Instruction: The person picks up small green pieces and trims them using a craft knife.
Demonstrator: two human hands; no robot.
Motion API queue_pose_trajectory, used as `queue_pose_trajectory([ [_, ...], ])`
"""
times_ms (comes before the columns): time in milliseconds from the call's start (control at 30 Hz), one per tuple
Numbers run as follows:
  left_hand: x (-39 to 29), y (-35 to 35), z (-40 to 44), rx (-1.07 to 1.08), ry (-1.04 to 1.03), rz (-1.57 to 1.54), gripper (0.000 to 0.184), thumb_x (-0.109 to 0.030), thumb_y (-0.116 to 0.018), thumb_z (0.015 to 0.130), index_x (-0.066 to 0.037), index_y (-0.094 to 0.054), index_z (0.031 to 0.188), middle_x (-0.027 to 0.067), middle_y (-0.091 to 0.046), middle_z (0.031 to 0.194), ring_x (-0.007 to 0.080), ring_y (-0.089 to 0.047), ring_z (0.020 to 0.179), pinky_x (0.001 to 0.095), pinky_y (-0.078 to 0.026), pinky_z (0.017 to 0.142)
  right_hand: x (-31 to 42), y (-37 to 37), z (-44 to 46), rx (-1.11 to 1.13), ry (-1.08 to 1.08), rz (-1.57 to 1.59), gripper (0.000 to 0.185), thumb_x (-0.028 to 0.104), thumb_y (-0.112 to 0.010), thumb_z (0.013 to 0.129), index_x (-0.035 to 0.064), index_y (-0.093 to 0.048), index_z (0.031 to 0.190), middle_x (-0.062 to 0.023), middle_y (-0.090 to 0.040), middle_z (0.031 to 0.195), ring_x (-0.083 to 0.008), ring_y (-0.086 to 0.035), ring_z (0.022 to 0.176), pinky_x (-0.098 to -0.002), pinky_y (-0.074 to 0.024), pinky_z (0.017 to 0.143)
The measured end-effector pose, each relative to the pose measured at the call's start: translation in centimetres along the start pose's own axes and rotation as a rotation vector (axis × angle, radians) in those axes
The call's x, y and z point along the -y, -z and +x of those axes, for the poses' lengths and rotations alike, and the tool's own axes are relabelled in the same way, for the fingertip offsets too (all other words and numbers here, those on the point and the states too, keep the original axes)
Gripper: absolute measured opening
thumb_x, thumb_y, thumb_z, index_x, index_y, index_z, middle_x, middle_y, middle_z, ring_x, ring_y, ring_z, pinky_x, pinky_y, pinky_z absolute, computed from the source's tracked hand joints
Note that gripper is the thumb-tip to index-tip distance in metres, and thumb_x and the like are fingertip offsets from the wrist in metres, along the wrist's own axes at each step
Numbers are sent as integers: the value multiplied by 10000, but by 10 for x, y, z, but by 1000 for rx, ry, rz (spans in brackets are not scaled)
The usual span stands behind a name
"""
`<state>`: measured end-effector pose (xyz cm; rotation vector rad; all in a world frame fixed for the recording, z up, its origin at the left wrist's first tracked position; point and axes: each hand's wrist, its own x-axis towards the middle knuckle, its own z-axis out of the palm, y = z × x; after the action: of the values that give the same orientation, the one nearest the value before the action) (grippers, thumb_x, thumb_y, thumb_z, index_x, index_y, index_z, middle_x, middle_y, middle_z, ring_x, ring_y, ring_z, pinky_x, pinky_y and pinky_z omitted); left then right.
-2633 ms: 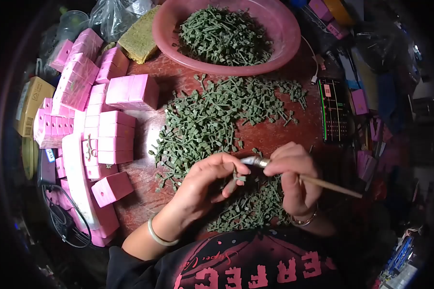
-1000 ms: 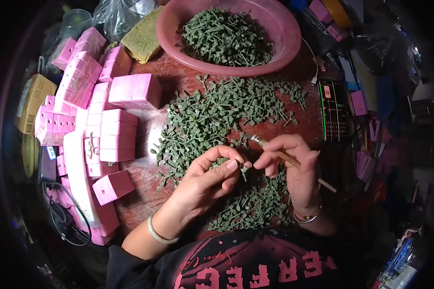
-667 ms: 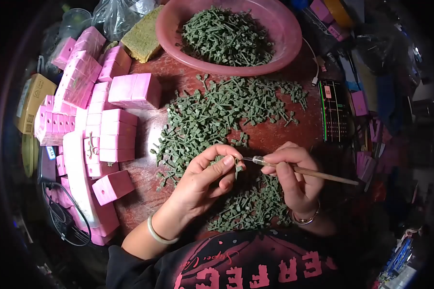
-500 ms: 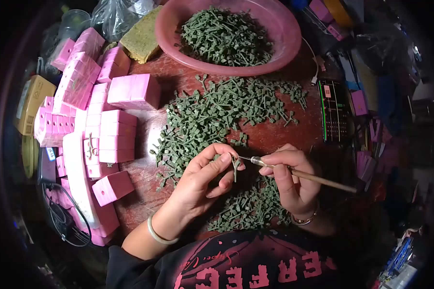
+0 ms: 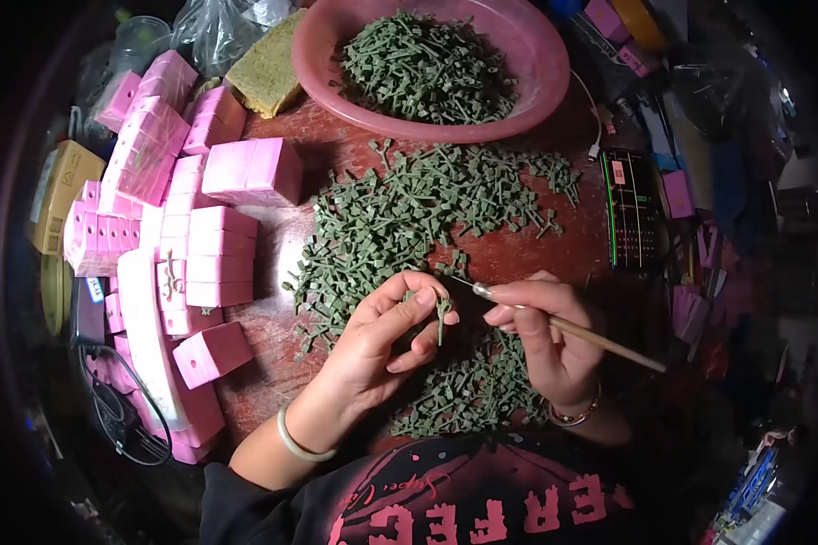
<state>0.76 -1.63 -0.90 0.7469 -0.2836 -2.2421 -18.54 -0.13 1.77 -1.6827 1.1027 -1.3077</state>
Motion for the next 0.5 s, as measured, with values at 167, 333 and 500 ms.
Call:
queue_pose_trajectory([
  [167, 0, -3, -1, 16, -12, 55, 127, -140, -498, 977, -29, -515, 1037, 97, -587, 918, 39, -462, 574, 130, -280, 410, -5, -4, 9, 70, 221, -230, 250, -51, -682, 795, -15, -618, 1034, -104, -651, 853, -208, -657, 754, -294, -531, 642],
  [333, 1, -8, -4, 3, 12, 69, 145, -111, -515, 966, -40, -535, 1091, 115, -609, 889, 25, -438, 522, 128, -294, 419, 5, -3, 8, 120, 19, -218, 319, -16, -721, 769, 16, -610, 1066, -115, -630, 956, -205, -644, 798, -280, -542, 640],
  [500, -2, -2, -5, 101, 75, 89, 139, -100, -512, 964, -37, -529, 1087, 134, -616, 948, 31, -452, 537, 127, -297, 408, 4, -3, 9, 110, 35, -232, 322, -12, -726, 762, 11, -607, 1061, -118, -628, 947, -198, -632, 780, -284, -531, 635],
])
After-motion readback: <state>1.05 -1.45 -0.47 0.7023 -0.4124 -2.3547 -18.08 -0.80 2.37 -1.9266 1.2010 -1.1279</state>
